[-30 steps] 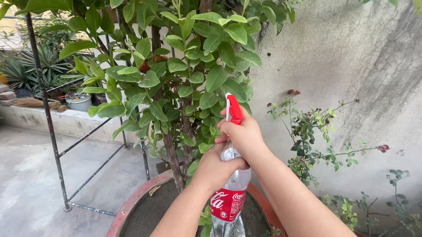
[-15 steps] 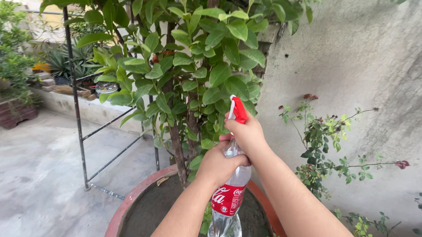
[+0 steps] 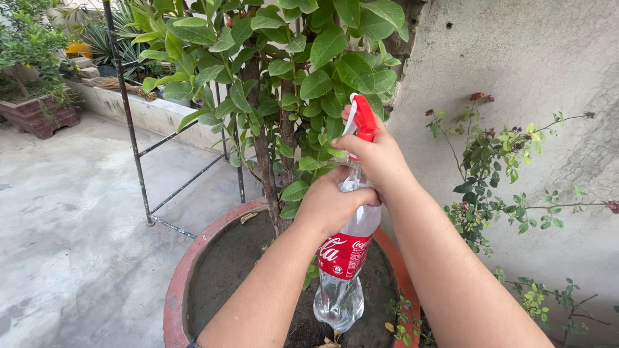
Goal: The person waters several potted plants using a plastic bottle with a small hole in its cap by squeezing the bottle to direct water onto the soil.
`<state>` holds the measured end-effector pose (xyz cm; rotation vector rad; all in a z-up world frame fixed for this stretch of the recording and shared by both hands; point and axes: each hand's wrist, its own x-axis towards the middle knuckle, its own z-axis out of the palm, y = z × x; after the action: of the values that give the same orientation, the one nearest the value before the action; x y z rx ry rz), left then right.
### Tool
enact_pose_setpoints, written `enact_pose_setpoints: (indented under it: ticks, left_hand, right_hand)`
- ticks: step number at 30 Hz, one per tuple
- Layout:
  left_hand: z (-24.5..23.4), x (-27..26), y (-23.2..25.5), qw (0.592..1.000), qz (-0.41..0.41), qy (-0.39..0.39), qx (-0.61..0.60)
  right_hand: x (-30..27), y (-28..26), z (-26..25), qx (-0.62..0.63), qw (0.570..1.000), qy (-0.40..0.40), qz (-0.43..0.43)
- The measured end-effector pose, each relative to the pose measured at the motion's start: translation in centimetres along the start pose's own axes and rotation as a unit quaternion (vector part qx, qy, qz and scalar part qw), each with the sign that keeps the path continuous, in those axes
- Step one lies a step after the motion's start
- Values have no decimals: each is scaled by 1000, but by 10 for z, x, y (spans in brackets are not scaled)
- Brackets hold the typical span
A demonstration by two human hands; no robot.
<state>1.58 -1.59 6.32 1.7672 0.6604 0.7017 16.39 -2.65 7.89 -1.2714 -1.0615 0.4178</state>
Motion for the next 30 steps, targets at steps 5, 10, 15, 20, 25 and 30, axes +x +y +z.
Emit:
enact_pose_setpoints:
  ticks: [5, 10, 15, 20, 25, 30]
  left_hand:
    - [3, 0, 0, 999, -11, -20, -29]
    - [14, 8, -8, 984, -12, -80, -160]
    - [13, 8, -7, 981, -74, -103, -144]
    - [9, 5, -1, 955, -104, -160, -226]
    - [3, 3, -1, 950, -129, -168, -231]
    - [0, 2, -16, 945, -106, -185, -247]
  right_hand:
    - [-1, -8, -2, 2, 1000, -4, 26]
    - [0, -8, -6, -194, 976, 79, 51]
    - [-5, -5, -12, -192, 973, 96, 87]
    - [-4, -4, -16, -147, 983, 50, 97]
    - [1, 3, -11, -104, 987, 52, 111]
    - [-4, 20, -5, -121, 985, 60, 112]
